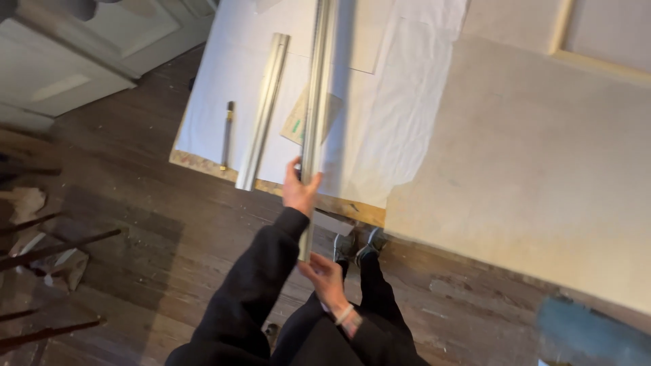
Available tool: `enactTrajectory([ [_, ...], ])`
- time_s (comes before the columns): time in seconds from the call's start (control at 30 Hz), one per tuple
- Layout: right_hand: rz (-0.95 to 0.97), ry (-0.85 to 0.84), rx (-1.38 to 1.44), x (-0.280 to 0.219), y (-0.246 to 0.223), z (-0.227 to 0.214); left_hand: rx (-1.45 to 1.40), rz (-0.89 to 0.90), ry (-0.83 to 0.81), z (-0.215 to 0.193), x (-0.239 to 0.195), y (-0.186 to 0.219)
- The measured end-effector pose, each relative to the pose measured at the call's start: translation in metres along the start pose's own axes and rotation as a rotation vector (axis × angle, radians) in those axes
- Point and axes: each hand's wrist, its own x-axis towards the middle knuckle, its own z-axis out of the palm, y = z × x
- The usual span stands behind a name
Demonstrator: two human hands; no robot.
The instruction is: Measuring and cutting a sheet of glass using a straight edge and a glass cutter on a workbench.
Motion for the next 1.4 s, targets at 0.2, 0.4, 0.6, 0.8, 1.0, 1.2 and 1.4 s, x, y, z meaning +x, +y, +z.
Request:
enactTrajectory([
  [0.2, -0.07, -0.136, -0.065, 0.015, -0.015, 0.031, 0.151, 0.06, 0.087, -0.018, 0.024, -0.035],
  [0.4, -0.042, -0.156, -0.295, 0.002, -0.036, 0.002, 0.151, 0.102, 0.07, -0.021, 0.041, -0.043],
  [0.6, 0.106, -0.176, -0.388, -0.022, -0.022, -0.06, 0.468, 0.218, 0.108, -0.028, 0.066, -0.066],
  [0.8, 0.144, 0.02, -0.344, -0.068, -0.037, -0.139, 0.434, 0.004, 0.017, -0.042, 0.054, -0.024],
  [1.0, 0.152, 0.366, -0.287, -0.123, -0.046, -0.22, 0.605, 0.121, 0.071, -0.044, 0.058, -0.039],
  [1.2, 0.14, 0.518, -0.268, -0.179, -0.088, -0.27, 0.475, 0.108, 0.078, -0.042, 0.029, -0.004],
  [1.4, 0.163, 0.738, -0.64, -0.23, -0.168, -0.352, 0.168, 0.064, 0.027, -0.023, -0.053, 0.025],
])
